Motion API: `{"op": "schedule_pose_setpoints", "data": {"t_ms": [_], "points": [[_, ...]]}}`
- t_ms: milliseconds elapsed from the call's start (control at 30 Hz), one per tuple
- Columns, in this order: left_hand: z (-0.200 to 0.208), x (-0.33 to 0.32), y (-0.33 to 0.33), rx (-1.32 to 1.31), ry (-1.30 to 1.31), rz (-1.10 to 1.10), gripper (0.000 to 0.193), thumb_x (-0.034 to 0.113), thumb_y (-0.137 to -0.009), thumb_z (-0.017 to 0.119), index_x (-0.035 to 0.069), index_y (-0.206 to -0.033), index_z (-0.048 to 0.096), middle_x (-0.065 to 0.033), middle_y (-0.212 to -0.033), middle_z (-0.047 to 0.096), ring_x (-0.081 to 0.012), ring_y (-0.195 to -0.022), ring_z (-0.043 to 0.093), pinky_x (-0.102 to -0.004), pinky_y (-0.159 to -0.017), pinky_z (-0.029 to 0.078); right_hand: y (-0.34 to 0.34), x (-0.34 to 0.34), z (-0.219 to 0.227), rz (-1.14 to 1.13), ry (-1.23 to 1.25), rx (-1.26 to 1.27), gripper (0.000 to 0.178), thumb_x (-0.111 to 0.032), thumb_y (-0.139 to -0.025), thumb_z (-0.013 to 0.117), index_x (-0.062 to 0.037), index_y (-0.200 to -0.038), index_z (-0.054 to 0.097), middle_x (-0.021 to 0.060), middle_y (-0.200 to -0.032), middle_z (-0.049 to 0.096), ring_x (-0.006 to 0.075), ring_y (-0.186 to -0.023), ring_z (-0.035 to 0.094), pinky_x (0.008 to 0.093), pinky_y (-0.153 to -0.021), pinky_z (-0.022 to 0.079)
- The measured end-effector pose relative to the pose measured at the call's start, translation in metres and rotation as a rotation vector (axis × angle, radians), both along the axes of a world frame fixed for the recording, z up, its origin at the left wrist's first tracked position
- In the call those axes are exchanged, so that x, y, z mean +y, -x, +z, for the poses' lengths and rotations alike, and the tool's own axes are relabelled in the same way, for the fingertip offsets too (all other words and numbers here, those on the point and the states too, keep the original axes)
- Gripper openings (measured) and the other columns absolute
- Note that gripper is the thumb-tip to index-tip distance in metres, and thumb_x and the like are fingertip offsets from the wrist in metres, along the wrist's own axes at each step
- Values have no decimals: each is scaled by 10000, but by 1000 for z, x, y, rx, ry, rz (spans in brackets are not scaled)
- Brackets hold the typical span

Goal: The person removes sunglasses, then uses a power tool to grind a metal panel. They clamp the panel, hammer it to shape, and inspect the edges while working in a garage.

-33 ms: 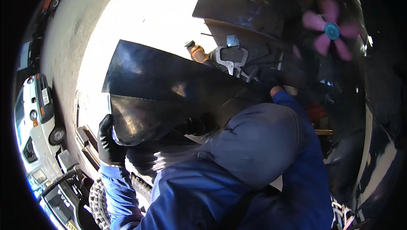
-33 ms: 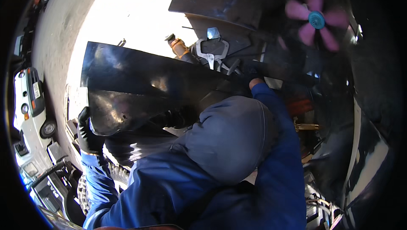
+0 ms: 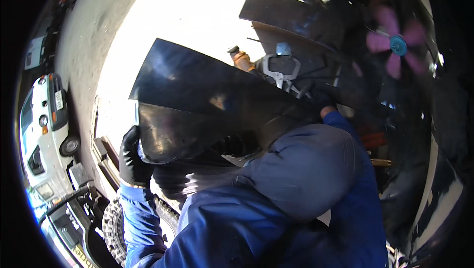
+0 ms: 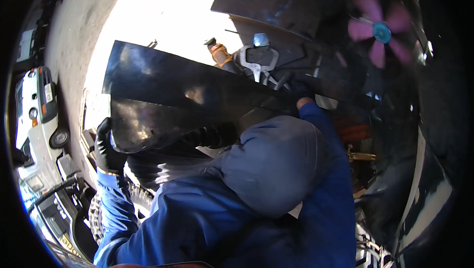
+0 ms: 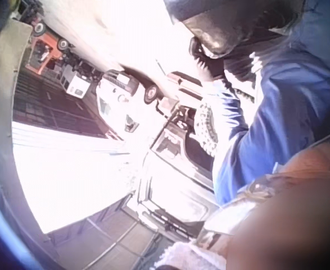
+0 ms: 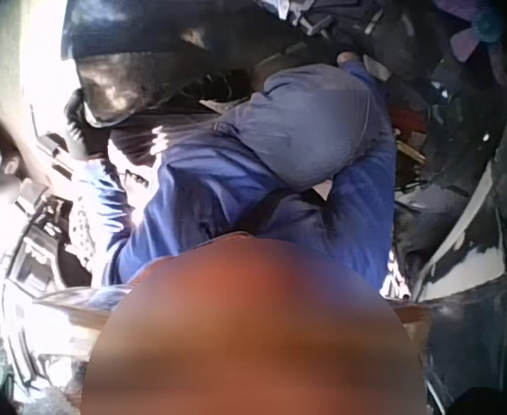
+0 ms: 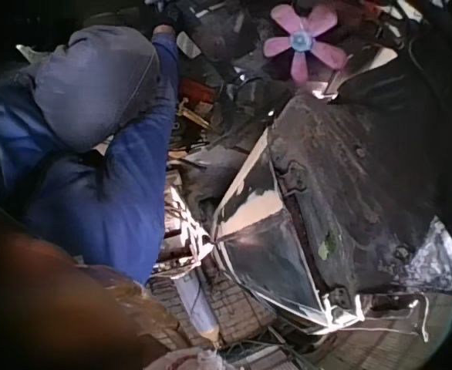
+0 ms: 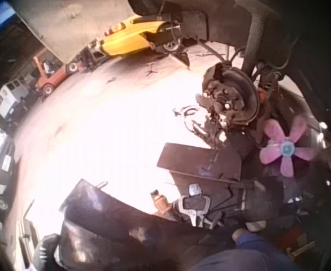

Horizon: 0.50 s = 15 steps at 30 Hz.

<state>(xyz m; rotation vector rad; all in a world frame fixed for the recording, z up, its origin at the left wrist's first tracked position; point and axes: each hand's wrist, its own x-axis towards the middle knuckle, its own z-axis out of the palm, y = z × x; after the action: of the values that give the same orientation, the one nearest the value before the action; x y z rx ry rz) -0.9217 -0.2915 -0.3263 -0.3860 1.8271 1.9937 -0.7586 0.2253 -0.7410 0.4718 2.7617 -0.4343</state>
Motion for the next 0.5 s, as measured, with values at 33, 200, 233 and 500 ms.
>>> {"op": "schedule_pose_setpoints", "data": {"t_ms": [33, 200, 233, 500], "points": [[-2, 0, -1, 154, 195, -123, 347, 135, -998, 637, 5, -1319, 615, -125, -1259, 675, -223, -1151, 667, -392, -1014, 550, 6, -10, -11, -69, 82, -53, 553, -508, -976, 546, -149, -1389, 624, 195, -1378, 628, 384, -1264, 599, 474, -1082, 471], [2, 9, -4, 482, 322, -391, 335, -24, -981, 644, -6, -1313, 603, -119, -1256, 669, -188, -1132, 665, -352, -1008, 543, 20, -26, 0, -145, 15, -193, 560, -461, -963, 621, -94, -1386, 613, 216, -1290, 670, 412, -1146, 654, 488, -960, 523], [4, 14, -2, 277, 195, -256, 324, -22, -983, 639, -9, -1306, 612, -121, -1255, 673, -185, -1137, 664, -353, -1009, 543, 20, -23, 11, -156, -6, -173, 552, -453, -964, 625, -90, -1380, 616, 214, -1278, 674, 410, -1132, 660, 484, -946, 528], [10, 35, -13, 425, 478, -328, 279, 160, -1031, 622, 14, -1264, 670, -128, -1242, 706, -239, -1170, 671, -407, -1038, 539, 21, 22, 134, -341, -197, 300, 487, -390, -972, 657, -63, -1332, 635, 202, -1189, 709, 393, -1018, 701, 451, -842, 570]]}}
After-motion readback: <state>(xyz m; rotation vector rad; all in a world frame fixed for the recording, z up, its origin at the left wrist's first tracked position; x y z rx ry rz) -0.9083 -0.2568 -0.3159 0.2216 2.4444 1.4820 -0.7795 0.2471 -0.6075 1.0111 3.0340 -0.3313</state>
